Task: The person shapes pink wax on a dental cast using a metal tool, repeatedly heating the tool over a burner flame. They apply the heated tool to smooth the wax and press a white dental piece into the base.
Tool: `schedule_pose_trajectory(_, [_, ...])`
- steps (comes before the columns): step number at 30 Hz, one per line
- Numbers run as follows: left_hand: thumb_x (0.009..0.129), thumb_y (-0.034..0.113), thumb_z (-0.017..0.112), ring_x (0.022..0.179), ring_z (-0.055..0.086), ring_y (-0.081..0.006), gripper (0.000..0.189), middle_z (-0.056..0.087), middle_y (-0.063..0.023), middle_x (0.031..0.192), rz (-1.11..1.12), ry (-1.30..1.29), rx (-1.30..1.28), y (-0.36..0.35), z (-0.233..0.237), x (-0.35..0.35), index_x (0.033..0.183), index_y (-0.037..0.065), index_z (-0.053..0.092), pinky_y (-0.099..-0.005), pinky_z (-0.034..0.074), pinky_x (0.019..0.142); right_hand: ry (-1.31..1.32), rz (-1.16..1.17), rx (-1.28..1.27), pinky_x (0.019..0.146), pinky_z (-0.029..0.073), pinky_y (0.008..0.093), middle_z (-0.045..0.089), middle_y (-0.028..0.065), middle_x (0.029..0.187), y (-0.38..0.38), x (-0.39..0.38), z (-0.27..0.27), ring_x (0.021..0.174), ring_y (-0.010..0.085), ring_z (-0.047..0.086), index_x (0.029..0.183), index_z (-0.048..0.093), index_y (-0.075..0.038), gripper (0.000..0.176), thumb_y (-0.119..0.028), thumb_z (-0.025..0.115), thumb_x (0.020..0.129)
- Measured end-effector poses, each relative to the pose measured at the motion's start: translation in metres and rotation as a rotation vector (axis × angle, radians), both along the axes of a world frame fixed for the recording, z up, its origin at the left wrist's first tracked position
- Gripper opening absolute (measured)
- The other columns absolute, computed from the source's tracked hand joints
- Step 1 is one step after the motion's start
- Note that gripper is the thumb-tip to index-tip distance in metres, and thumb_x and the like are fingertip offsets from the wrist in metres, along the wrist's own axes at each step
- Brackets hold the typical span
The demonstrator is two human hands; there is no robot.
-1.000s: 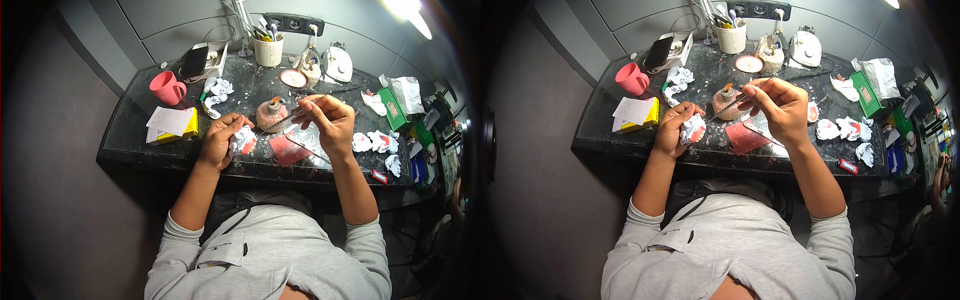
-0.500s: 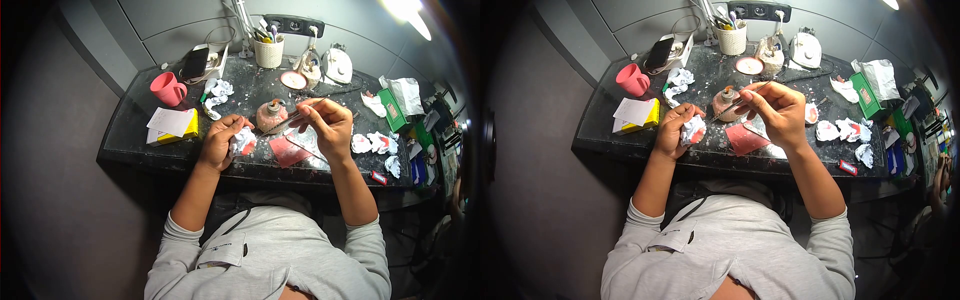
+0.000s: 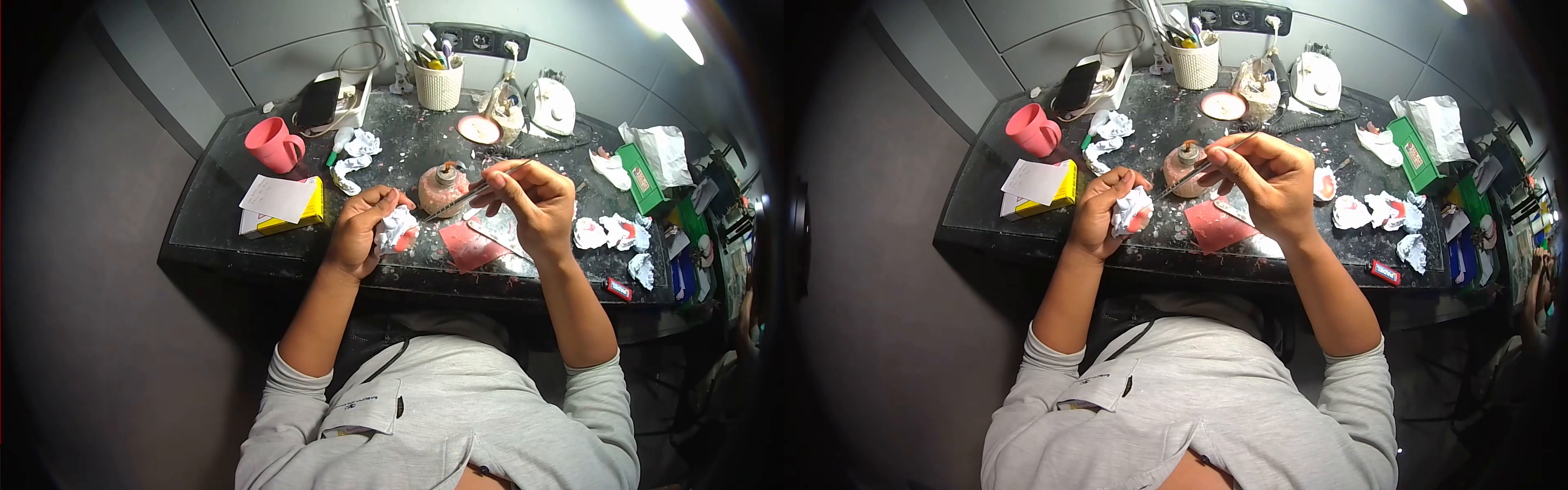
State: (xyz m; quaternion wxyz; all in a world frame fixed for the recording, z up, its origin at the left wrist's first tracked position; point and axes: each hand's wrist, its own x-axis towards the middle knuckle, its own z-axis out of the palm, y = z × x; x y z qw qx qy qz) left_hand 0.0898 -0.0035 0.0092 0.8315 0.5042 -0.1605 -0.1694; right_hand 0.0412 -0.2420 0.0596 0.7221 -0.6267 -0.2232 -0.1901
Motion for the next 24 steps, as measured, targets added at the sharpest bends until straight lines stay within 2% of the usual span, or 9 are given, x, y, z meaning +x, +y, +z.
schedule_pose_trajectory(3, [0.101, 0.02, 0.053, 0.055, 0.061, -0.0108, 0.024, 0.065, -0.0075, 0.076, -0.085, 0.005, -0.023, 0.004, 0.001, 0.001, 0.098, -0.002, 0.063, -0.0229, 0.049, 0.053, -0.004, -0.011, -0.005, 0.056, 0.055, 0.0243, 0.072, 0.0137, 0.094, 0.0, -0.001, 0.001, 0.077, 0.0217, 0.074, 0.095, 0.068, 0.007, 0.014, -0.006, 0.066, 0.095])
schedule_pose_trajectory(8, [0.101, 0.021, 0.053, 0.058, 0.062, -0.0109, 0.024, 0.064, -0.0059, 0.075, -0.022, 0.013, -0.029, 0.001, -0.002, 0.002, 0.097, -0.001, 0.063, -0.0235, 0.05, 0.054, 0.007, 0.0, 0.024, 0.056, 0.055, 0.0249, 0.071, 0.0152, 0.093, -0.005, -0.001, 0.003, 0.076, 0.0221, 0.074, 0.093, 0.068, 0.008, 0.013, -0.005, 0.066, 0.094])
schedule_pose_trajectory(12, [0.103, 0.025, 0.051, 0.059, 0.062, -0.0122, 0.026, 0.063, -0.0061, 0.075, 0.115, 0.095, -0.088, -0.005, -0.001, 0.001, 0.102, 0.002, 0.062, -0.0251, 0.05, 0.05, -0.027, -0.194, 0.073, 0.054, 0.053, 0.0259, 0.071, 0.0155, 0.088, -0.021, 0.005, 0.012, 0.067, 0.0207, 0.072, 0.086, 0.068, 0.007, 0.017, -0.009, 0.068, 0.094])
schedule_pose_trajectory(16, [0.103, 0.031, 0.051, 0.062, 0.064, -0.0144, 0.028, 0.064, -0.0065, 0.079, 0.067, -0.041, -0.096, 0.006, -0.011, 0.007, 0.11, 0.005, 0.059, -0.0267, 0.05, 0.048, 0.003, -0.402, 0.108, 0.053, 0.05, 0.024, 0.071, 0.012, 0.078, -0.036, 0.007, 0.016, 0.064, 0.0165, 0.07, 0.083, 0.069, 0.004, 0.018, -0.011, 0.07, 0.093])
schedule_pose_trajectory(19, [0.103, 0.031, 0.052, 0.068, 0.066, -0.0164, 0.027, 0.066, -0.0081, 0.086, 0.111, -0.109, -0.071, 0.008, -0.012, 0.008, 0.115, 0.007, 0.056, -0.0307, 0.054, 0.055, 0.023, -0.451, 0.134, 0.054, 0.048, 0.0225, 0.071, 0.0097, 0.077, -0.046, 0.008, 0.016, 0.065, 0.0149, 0.069, 0.084, 0.069, 0.002, 0.017, -0.013, 0.07, 0.093])
schedule_pose_trajectory(23, [0.103, 0.029, 0.051, 0.079, 0.068, -0.0233, 0.029, 0.068, -0.0155, 0.097, 0.151, -0.228, 0.008, 0.013, -0.003, 0.007, 0.124, 0.01, 0.049, -0.0286, 0.051, 0.061, 0.009, -0.432, 0.16, 0.054, 0.047, 0.0214, 0.071, 0.0081, 0.078, -0.052, 0.004, 0.018, 0.065, 0.0124, 0.068, 0.081, 0.068, 0.001, 0.02, -0.015, 0.07, 0.093])
schedule_pose_trajectory(24, [0.103, 0.027, 0.052, 0.083, 0.068, -0.0249, 0.029, 0.067, -0.0169, 0.104, 0.126, -0.262, 0.017, 0.018, -0.002, 0.009, 0.127, 0.01, 0.048, -0.0312, 0.053, 0.065, 0.006, -0.424, 0.162, 0.054, 0.047, 0.0208, 0.071, 0.0075, 0.079, -0.053, 0.003, 0.017, 0.065, 0.0114, 0.068, 0.083, 0.068, 0.0, 0.019, -0.015, 0.07, 0.094])
